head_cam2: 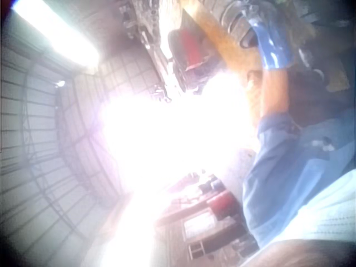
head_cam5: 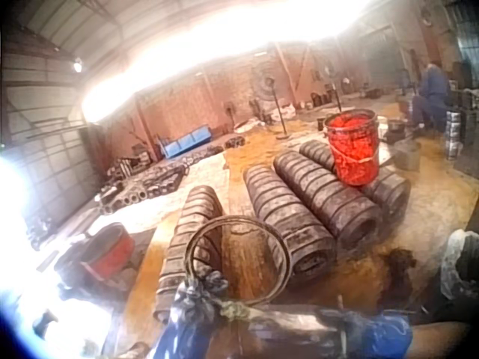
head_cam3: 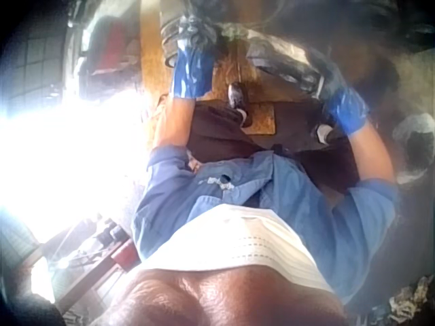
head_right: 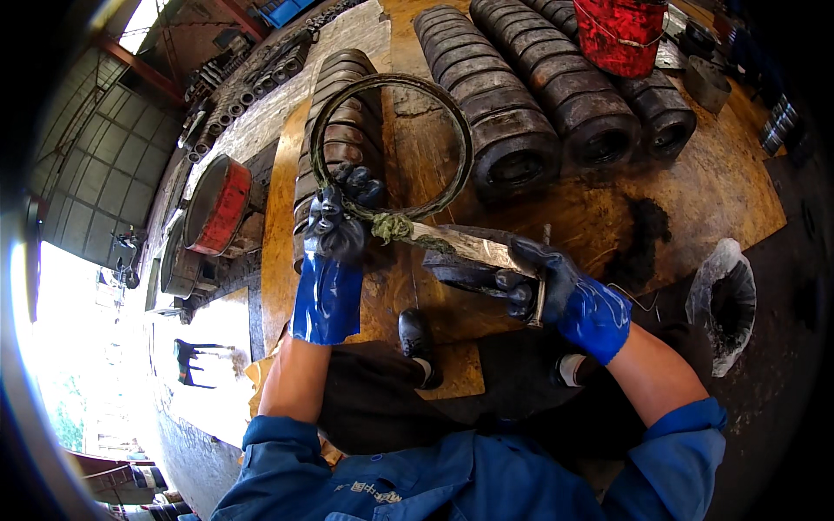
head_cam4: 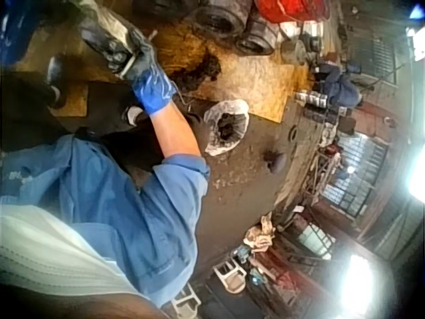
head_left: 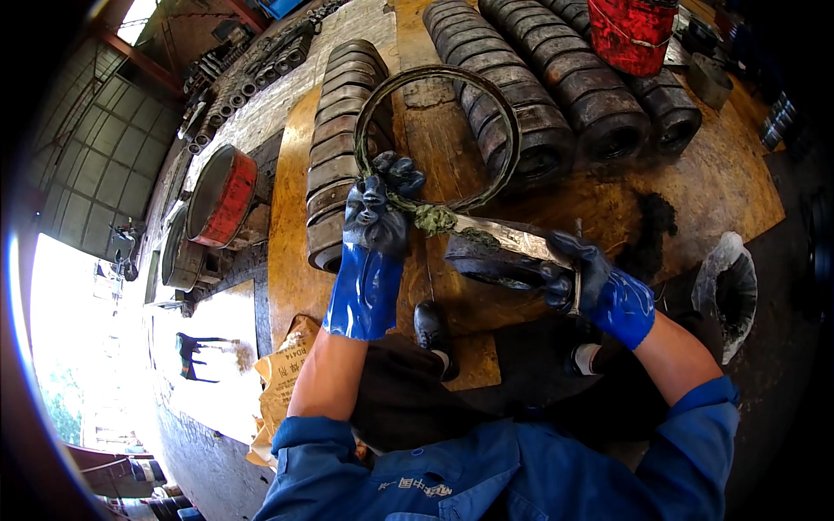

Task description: The person applies a dark sealant to a circular metal ring using a putty knife, then places the ring into a cylindrical metal housing. They repeat the process of scooping sealant and applying it to the ring and housing interior.

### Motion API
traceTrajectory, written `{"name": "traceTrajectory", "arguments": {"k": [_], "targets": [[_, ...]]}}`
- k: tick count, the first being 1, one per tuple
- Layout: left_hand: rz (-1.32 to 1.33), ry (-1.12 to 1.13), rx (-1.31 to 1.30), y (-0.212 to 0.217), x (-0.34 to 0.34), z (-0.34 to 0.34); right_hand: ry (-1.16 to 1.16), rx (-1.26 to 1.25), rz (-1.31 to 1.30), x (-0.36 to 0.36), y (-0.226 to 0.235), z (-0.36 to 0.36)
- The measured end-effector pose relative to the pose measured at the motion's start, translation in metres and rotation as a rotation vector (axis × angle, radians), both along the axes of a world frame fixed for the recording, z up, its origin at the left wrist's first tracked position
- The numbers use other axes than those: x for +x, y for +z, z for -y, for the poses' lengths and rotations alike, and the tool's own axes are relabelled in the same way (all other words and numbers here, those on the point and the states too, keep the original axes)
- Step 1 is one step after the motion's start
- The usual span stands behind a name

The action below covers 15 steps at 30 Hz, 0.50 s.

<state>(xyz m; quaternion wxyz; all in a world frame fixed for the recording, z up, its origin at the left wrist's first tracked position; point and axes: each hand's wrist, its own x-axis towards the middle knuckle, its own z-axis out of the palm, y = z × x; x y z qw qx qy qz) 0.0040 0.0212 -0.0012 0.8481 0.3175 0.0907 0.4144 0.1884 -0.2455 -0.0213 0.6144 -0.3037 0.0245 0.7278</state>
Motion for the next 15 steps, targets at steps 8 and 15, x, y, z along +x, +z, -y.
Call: {"name": "traceTrajectory", "arguments": {"k": [8, 15], "targets": [[0.126, -0.221, -0.023, -0.019, 0.002, -0.013, 0.014, -0.014, -0.026, -0.003, 0.006, -0.001], [0.058, -0.108, 0.015, -0.026, 0.002, -0.016, 0.052, 0.128, -0.044, -0.007, 0.016, -0.007]]}}
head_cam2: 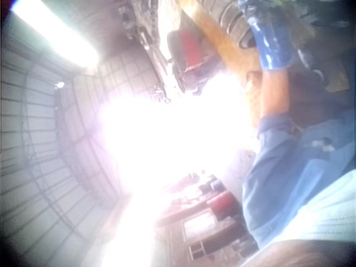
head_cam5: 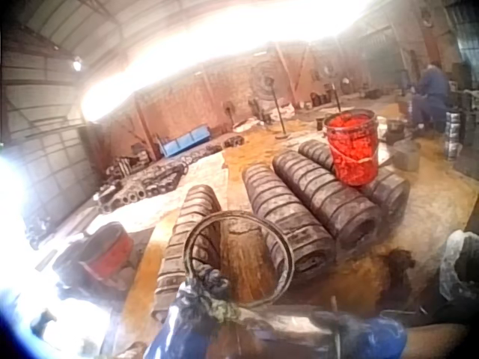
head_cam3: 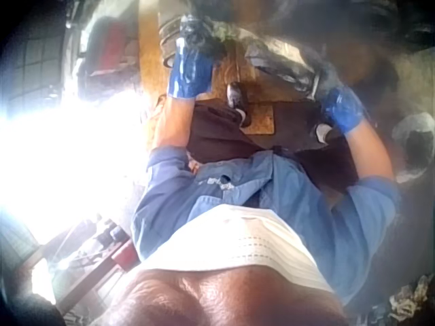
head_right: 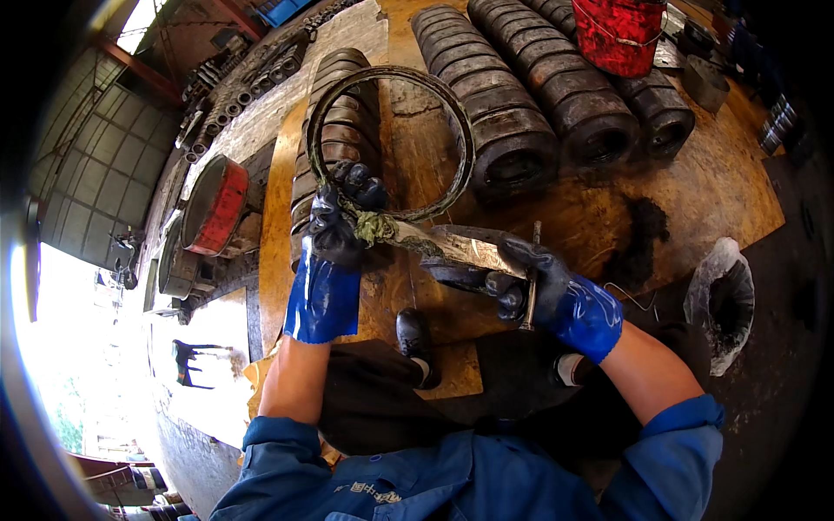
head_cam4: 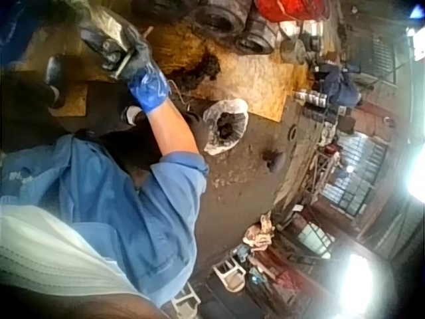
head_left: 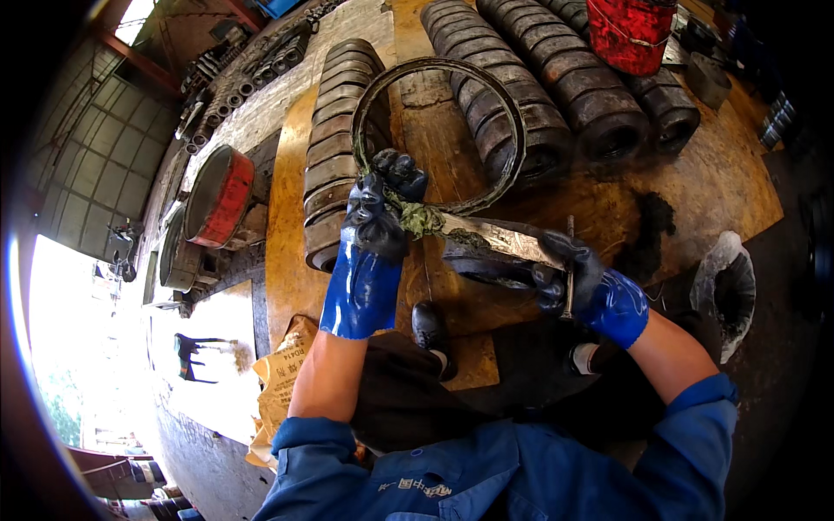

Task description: The person applies a dark sealant to a circular metal ring using a putty knife, then places the ring into a cylindrical metal housing. They repeat the process of scooping sealant and applying it to the ring and housing interior.

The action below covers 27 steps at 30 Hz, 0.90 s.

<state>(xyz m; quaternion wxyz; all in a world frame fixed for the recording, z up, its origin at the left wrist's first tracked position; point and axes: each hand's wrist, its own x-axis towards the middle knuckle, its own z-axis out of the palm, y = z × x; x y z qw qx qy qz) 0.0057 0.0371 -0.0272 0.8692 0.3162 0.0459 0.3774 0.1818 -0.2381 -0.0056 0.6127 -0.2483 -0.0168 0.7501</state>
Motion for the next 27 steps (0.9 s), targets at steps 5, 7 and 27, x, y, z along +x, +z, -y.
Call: {"name": "traceTrajectory", "arguments": {"k": [5, 7, 27], "targets": [[0.077, -0.116, 0.082, -0.001, 0.004, 0.006, 0.008, 0.122, 0.097, 0.009, -0.034, 0.005], [0.000, -0.071, 0.249, 0.007, 0.000, 0.022, -0.023, 0.036, 0.043, 0.016, -0.037, 0.010], [-0.103, 0.035, 0.042, -0.021, -0.021, -0.019, -0.194, -0.037, 0.223, 0.045, -0.042, 0.007]]}}
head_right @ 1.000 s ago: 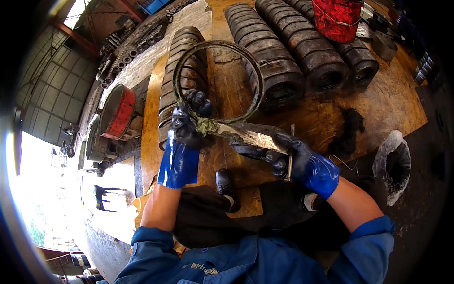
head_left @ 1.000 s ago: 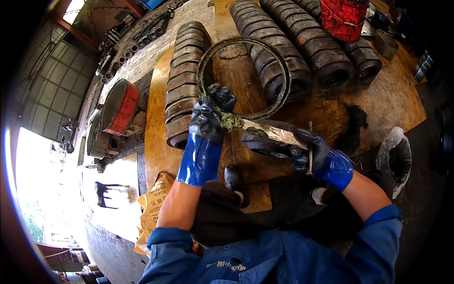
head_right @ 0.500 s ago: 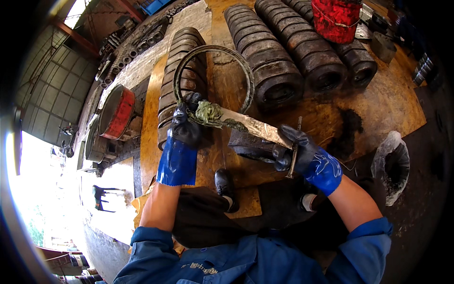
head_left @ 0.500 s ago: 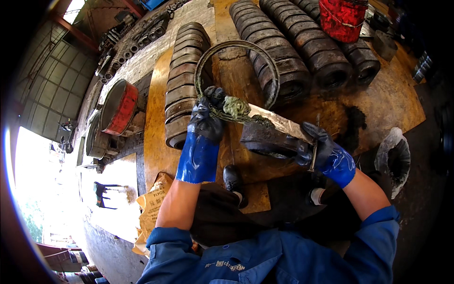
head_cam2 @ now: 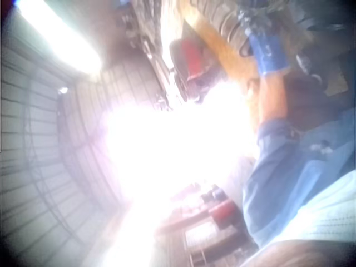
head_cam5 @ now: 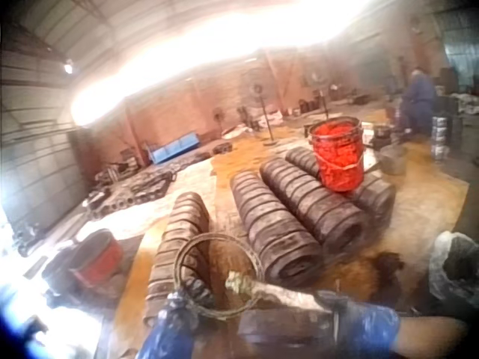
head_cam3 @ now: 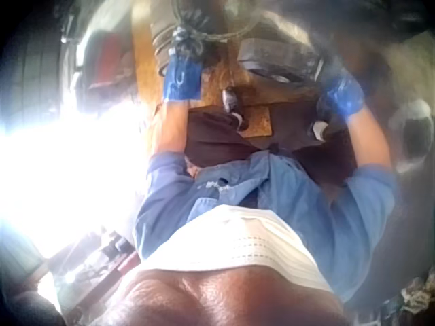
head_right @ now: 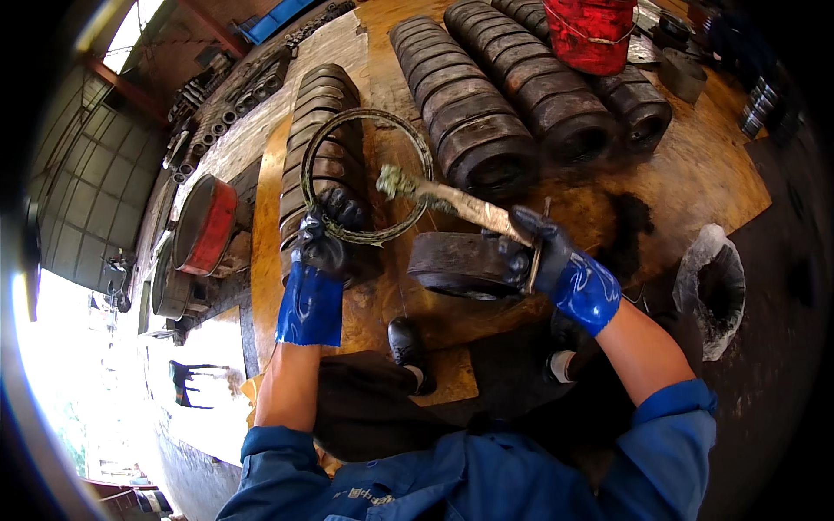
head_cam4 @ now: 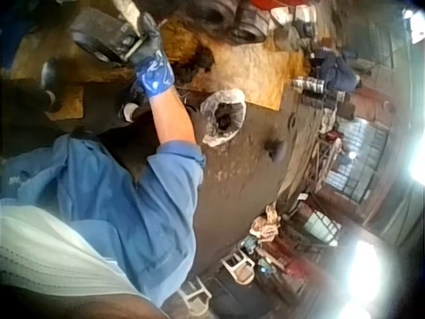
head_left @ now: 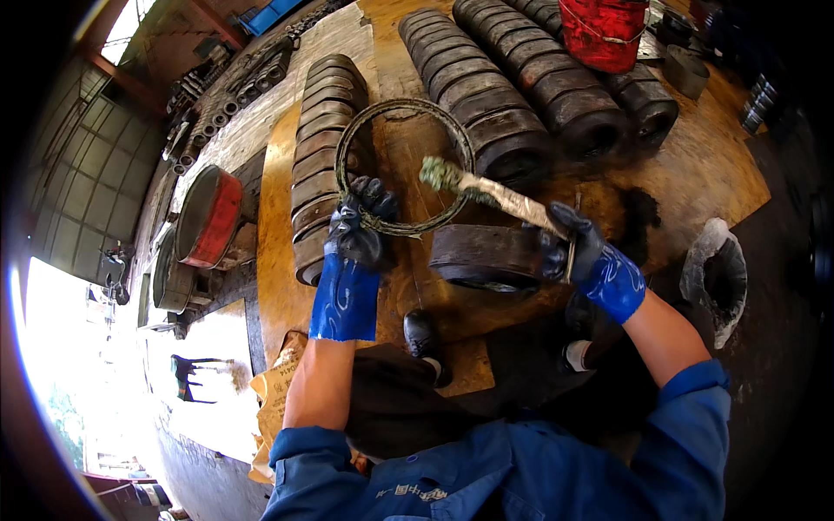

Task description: The person applies a dark sealant to a circular metal ring using a putty knife, then places the ring into a cylindrical metal housing. They repeat the process of scooping sealant and applying it to the ring and housing interior.

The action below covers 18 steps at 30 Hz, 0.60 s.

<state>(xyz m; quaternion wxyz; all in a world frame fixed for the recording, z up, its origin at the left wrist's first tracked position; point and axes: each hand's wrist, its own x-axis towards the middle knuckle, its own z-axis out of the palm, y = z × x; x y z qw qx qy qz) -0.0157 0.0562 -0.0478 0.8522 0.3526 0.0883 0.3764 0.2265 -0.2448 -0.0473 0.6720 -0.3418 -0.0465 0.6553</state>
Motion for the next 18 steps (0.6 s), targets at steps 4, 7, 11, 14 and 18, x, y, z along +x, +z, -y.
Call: {"name": "traceTrajectory", "arguments": {"k": [4, 7, 11, 14, 18], "targets": [[-0.174, 0.117, -0.059, -0.002, 0.002, -0.002, -0.117, 0.150, 0.018, 0.015, 0.020, 0.004], [-0.084, 0.053, -0.117, -0.021, -0.010, -0.030, -0.135, 0.266, 0.002, 0.028, 0.033, 0.008], [-0.074, 0.037, -0.060, -0.020, -0.018, -0.034, -0.198, 0.450, 0.059, 0.067, 0.058, 0.033], [-0.076, -0.020, -0.009, -0.022, -0.027, -0.017, -0.341, 0.424, 0.186, 0.113, 0.075, 0.074], [-0.126, 0.003, -0.008, -0.026, -0.054, -0.023, -0.745, 0.163, 0.229, 0.167, 0.106, 0.174]]}}
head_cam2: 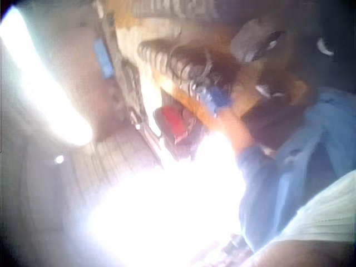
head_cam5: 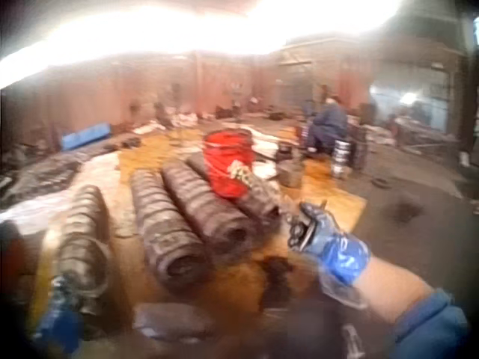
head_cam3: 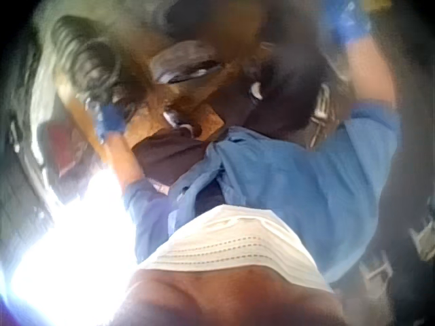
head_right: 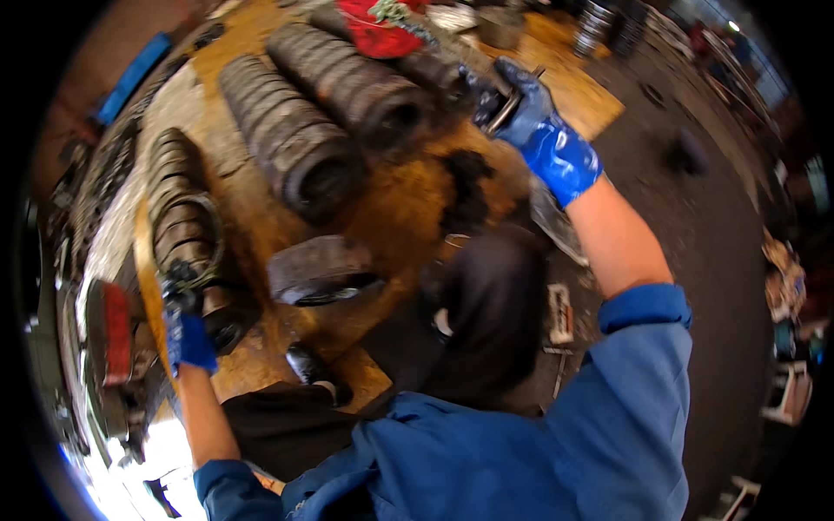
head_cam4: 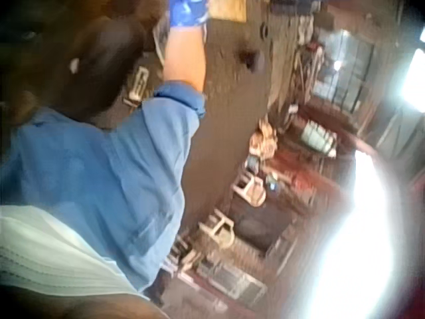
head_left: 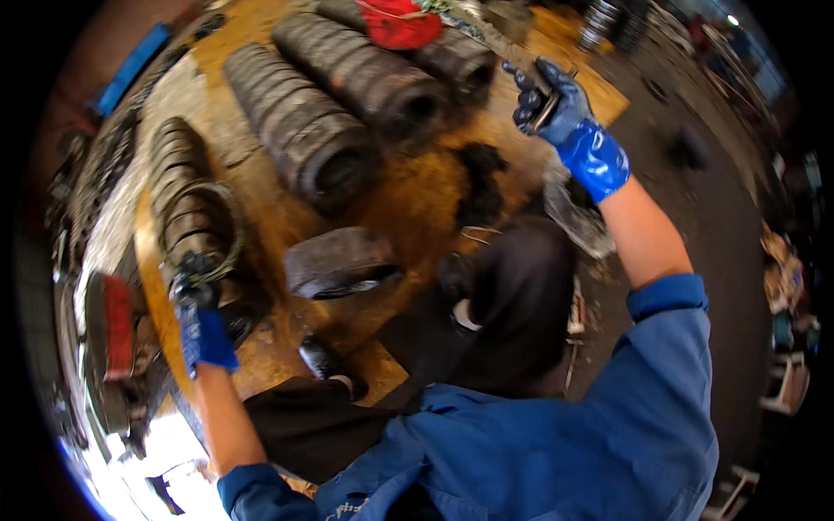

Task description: The person applies a dark sealant to a circular metal ring using a putty knife, then places the ring into a cylindrical metal housing. They repeat the process of scooping sealant and applying it to the ring and housing interior.

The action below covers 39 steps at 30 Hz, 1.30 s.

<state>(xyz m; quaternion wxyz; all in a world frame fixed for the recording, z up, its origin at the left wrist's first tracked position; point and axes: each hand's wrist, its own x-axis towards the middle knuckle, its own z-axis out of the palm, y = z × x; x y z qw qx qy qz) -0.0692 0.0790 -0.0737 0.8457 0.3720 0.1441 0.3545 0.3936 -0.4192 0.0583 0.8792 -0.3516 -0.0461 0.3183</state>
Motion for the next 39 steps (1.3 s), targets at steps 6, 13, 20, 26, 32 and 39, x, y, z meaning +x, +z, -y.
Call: {"name": "traceTrajectory", "arguments": {"k": [6, 13, 20, 26, 32, 39], "targets": [[-0.081, 0.012, 0.037, 0.009, -0.018, -0.009, -0.222, -0.188, -0.084, 0.023, -0.086, 0.218], [-0.139, 0.045, 0.056, 0.011, -0.026, -0.011, -0.528, -0.747, -0.259, -0.015, -0.260, 0.334], [-0.174, 0.030, 0.046, 0.000, -0.009, -0.004, -0.349, -1.812, 0.436, -0.031, -0.337, 0.335], [-0.186, 0.054, 0.064, 0.009, -0.017, 0.000, -0.116, -2.212, 0.583, -0.022, -0.316, 0.263], [-0.183, 0.012, 0.044, -0.005, 0.002, 0.009, -0.511, -2.093, 0.900, -0.047, -0.318, 0.291], [-0.163, 0.008, 0.043, -0.002, 0.001, 0.011, 0.550, -2.405, 0.691, -0.089, -0.239, 0.273]]}}
